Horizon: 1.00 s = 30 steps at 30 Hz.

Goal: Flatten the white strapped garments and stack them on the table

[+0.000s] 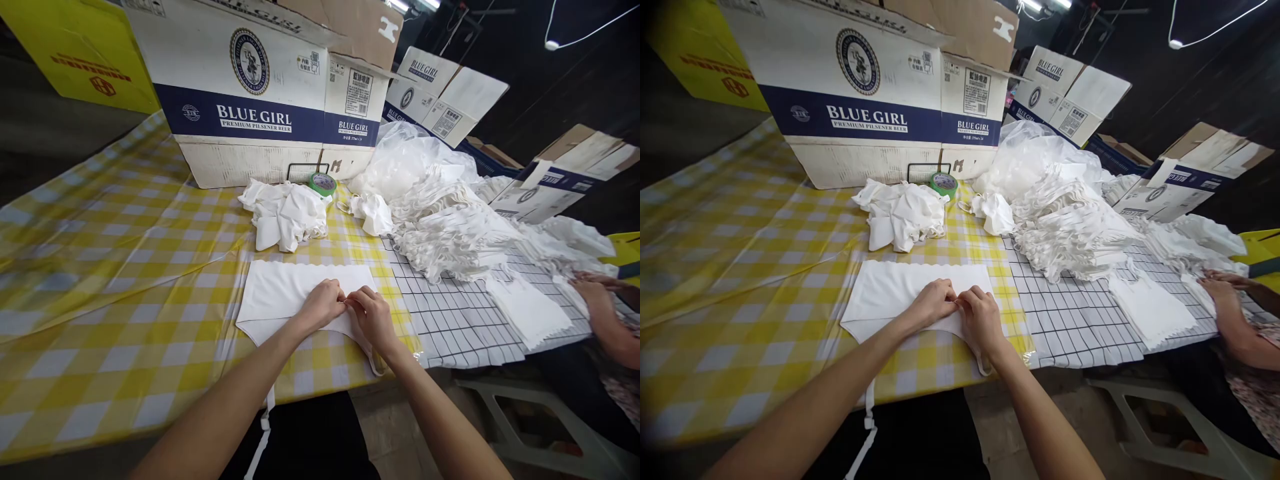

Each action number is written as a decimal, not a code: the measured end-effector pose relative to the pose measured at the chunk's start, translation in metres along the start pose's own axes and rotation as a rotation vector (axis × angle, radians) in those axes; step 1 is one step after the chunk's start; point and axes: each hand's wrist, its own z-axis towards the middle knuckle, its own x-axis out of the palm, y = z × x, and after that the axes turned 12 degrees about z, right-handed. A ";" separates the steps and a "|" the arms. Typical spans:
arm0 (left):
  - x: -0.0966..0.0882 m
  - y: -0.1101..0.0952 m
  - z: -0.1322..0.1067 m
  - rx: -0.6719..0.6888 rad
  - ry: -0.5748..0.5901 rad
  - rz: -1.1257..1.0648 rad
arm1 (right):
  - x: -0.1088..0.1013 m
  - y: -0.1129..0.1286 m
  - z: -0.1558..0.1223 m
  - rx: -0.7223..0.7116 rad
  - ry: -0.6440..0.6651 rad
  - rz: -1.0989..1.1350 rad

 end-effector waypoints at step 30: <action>-0.062 0.070 -0.115 0.034 0.056 0.425 | -0.024 0.028 -0.152 0.495 -0.326 0.375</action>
